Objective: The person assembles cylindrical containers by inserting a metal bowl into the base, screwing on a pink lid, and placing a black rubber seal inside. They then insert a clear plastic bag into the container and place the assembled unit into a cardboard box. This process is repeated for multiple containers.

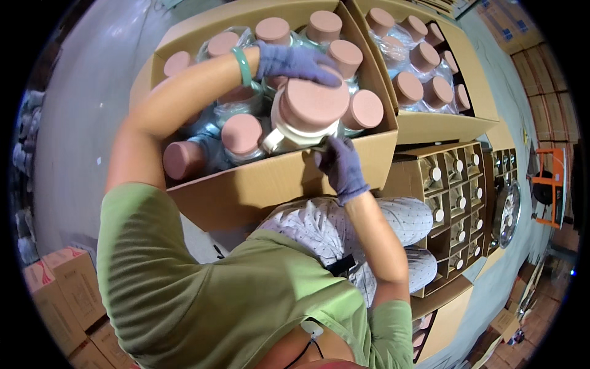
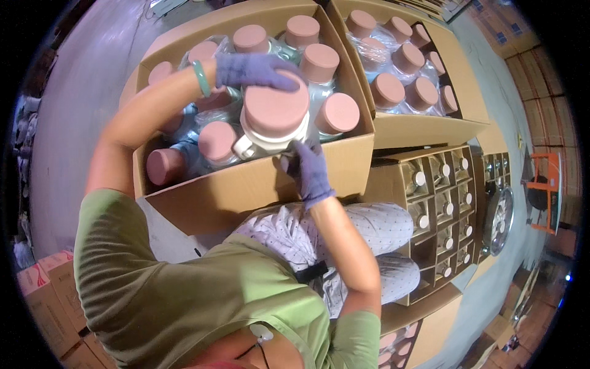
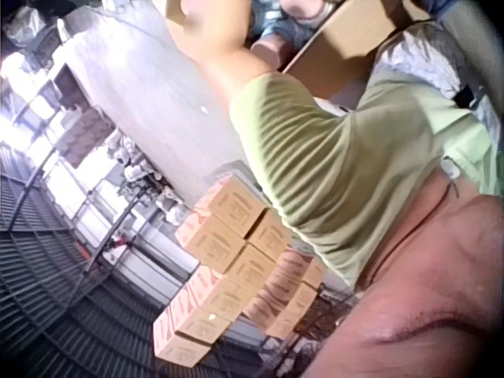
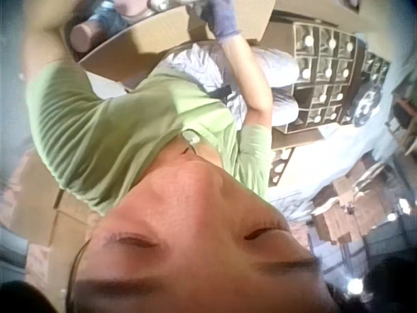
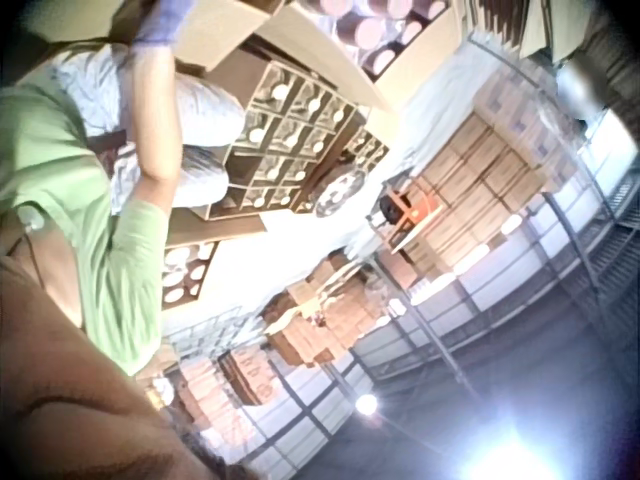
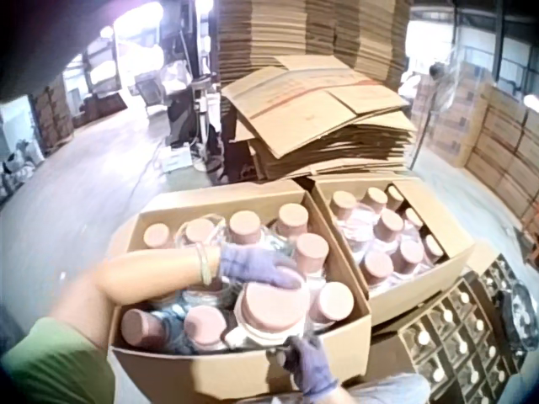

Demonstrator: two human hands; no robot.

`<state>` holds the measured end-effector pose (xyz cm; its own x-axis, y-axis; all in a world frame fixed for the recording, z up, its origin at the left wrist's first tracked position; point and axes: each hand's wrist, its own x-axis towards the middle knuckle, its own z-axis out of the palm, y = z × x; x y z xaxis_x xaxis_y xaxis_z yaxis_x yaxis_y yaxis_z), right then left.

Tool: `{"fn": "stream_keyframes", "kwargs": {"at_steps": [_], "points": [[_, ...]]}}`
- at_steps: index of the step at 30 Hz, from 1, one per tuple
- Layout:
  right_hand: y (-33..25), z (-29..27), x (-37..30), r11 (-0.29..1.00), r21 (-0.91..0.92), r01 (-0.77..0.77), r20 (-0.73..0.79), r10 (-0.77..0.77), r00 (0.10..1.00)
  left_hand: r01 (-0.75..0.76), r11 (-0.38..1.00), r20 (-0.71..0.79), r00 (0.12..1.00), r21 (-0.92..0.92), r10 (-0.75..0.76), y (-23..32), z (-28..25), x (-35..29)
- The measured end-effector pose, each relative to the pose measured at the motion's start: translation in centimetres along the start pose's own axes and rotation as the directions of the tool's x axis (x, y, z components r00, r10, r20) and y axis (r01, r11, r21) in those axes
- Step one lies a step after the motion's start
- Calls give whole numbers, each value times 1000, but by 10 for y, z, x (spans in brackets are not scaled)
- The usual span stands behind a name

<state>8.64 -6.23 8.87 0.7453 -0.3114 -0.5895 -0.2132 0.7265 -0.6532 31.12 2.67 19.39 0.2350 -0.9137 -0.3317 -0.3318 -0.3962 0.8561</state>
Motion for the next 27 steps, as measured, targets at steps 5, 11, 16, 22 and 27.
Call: {"fn": "stream_keyframes", "kwargs": {"at_steps": [5, 11, 16, 22, 27], "points": [[-7, -7, -23, 980, -157, 124, 25, -121, 992, -499, 800, 149, 866, 334, 478, -52, -6, 21], [10, -8, -15, 868, -272, 416, 165, -384, 909, -479, 847, -196, 830, 230, 522, -57, 11, 36], [10, -42, -61, 762, -420, 493, 125, -490, 863, -401, 807, -625, 779, -432, 52, -188, 45, -39], [19, -53, -80, 864, -310, 398, 48, -403, 914, 315, 946, -336, 885, -77, -322, -142, 135, -53], [18, -62, -86, 835, -357, 418, 61, -426, 903, 252, 962, -261, 926, -106, -272, -173, 121, -54]]}}
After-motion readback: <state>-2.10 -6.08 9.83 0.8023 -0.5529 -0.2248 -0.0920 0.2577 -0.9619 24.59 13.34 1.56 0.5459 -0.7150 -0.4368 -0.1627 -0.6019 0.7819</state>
